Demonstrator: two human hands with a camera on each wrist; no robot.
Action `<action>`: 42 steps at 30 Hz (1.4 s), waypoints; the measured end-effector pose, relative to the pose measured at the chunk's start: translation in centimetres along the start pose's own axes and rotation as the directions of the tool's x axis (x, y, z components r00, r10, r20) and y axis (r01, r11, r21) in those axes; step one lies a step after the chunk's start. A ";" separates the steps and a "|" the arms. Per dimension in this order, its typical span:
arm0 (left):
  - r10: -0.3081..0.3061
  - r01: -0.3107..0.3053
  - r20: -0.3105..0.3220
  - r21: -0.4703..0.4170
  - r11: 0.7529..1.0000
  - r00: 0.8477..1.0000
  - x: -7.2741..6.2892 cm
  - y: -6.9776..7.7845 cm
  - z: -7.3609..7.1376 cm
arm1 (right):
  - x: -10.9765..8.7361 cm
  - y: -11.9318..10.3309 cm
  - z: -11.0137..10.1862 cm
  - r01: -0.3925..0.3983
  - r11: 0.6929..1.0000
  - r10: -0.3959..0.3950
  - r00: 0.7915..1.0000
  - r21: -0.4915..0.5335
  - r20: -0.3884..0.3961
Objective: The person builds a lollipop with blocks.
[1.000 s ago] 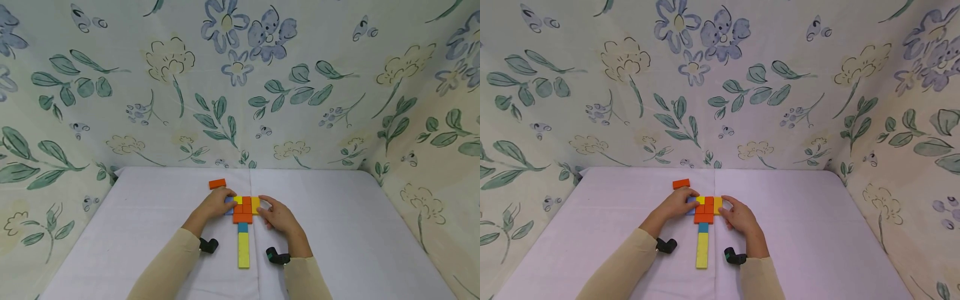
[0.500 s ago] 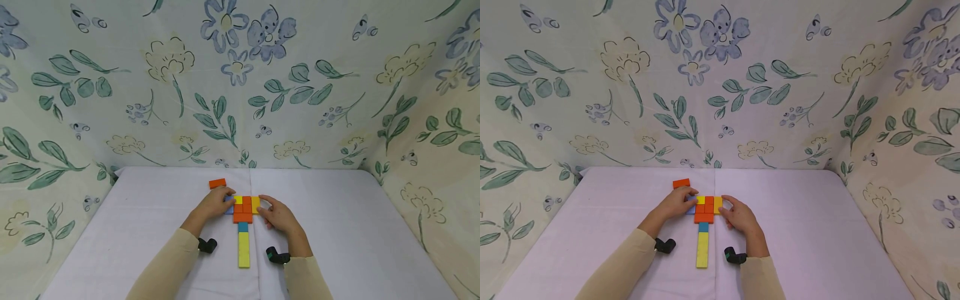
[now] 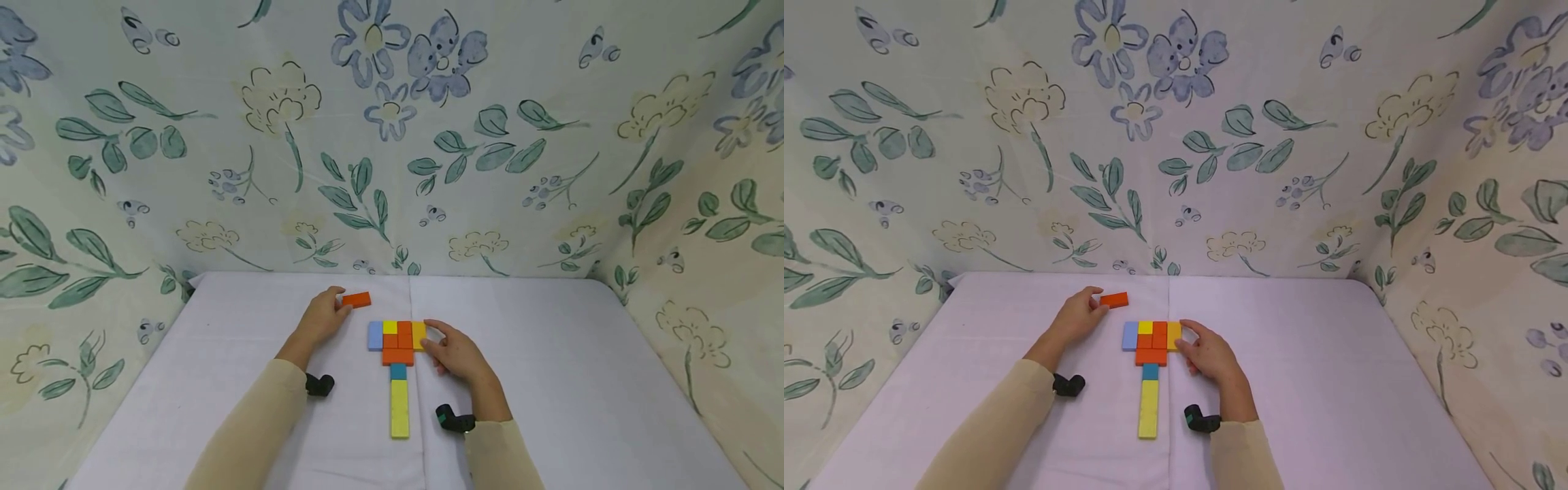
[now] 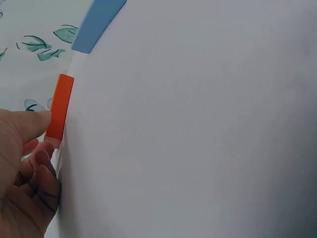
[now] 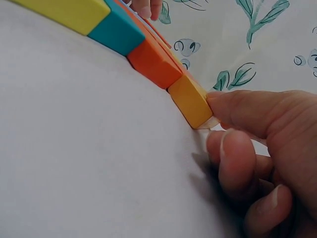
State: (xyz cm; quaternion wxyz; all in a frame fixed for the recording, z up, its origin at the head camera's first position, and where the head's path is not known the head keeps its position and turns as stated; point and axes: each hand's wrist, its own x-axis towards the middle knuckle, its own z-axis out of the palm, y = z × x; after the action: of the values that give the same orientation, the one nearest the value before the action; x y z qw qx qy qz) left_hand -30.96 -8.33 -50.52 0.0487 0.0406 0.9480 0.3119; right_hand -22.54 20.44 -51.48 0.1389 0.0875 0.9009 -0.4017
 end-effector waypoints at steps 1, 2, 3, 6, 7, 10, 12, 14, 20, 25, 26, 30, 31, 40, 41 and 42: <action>0.000 0.000 0.001 -0.004 1.000 1.000 0.1 -0.2 0.0 | 0.0 0.0 0.0 -0.002 1.000 0.002 1.000 0.002 0.002; -0.002 0.002 0.001 -0.010 1.000 1.000 0.2 -0.4 -0.1 | 0.0 0.0 0.0 0.001 1.000 -0.001 1.000 0.001 0.003; -0.004 0.004 0.002 -0.017 1.000 1.000 0.3 -0.5 -0.1 | 0.0 0.0 0.0 0.001 1.000 -0.001 1.000 0.001 0.004; -0.008 0.008 -0.004 -0.025 1.000 1.000 0.3 -0.8 -0.1 | -0.1 0.0 -0.1 0.000 1.000 0.000 1.000 0.004 0.003; -0.009 0.009 -0.007 -0.027 1.000 1.000 0.3 -0.8 -0.1 | -0.1 0.0 -0.1 0.002 1.000 -0.002 1.000 0.003 0.002; -0.013 0.013 -0.008 -0.022 1.000 1.000 0.3 -0.8 -0.1 | -0.1 0.0 -0.1 0.000 1.000 0.000 1.000 0.003 0.002; -0.015 0.015 -0.004 -0.029 0.999 1.000 0.2 -0.7 -0.1 | -0.2 -0.1 -0.1 0.002 1.000 -0.002 1.000 0.003 0.004; -0.009 0.009 -0.002 -0.038 0.999 1.000 0.2 -0.6 -0.1 | -0.3 -0.1 -0.2 0.014 1.000 -0.014 1.000 -0.001 0.007; 0.008 -0.008 0.006 -0.053 0.999 1.000 0.2 -0.1 0.5 | -0.3 -0.1 -0.3 0.022 1.000 -0.022 1.000 -0.004 0.005; 0.016 -0.016 -0.007 -0.062 0.998 1.000 -0.2 0.7 1.2 | -0.1 -0.1 -0.2 0.011 1.000 -0.011 1.000 0.003 0.005; 0.015 -0.015 -0.007 -0.065 0.998 1.000 -0.3 0.9 1.3 | -0.1 -0.2 -0.2 0.010 1.000 -0.010 1.000 0.004 0.005; 0.012 -0.012 0.004 -0.099 0.995 1.000 -0.6 1.9 1.8 | -0.1 -0.1 -0.2 0.011 1.000 -0.011 1.000 -0.003 0.006; 0.017 -0.015 0.011 -0.108 0.994 1.000 -0.6 2.1 1.9 | -0.2 -0.1 -0.2 0.011 1.000 -0.011 1.000 -0.003 0.006; 0.091 -0.080 0.085 -0.133 0.988 0.992 -0.8 3.8 3.3 | 0.0 0.1 -0.1 0.023 1.000 -0.023 1.000 -0.001 0.009; 0.089 -0.077 0.090 -0.128 0.989 0.992 -0.8 4.0 3.4 | 0.0 0.1 -0.1 0.024 1.000 -0.024 1.000 0.000 0.009; 0.086 -0.074 0.095 -0.119 0.990 0.992 -0.7 4.1 3.6 | 0.0 0.1 -0.1 0.023 1.000 -0.023 1.000 0.002 0.010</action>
State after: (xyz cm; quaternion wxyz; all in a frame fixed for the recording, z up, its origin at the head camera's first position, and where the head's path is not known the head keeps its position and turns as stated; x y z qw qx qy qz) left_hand -29.63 -3.04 -50.90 0.0860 0.0913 0.9224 0.3654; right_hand -22.57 20.57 -51.49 0.1386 0.0752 0.9008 -0.4045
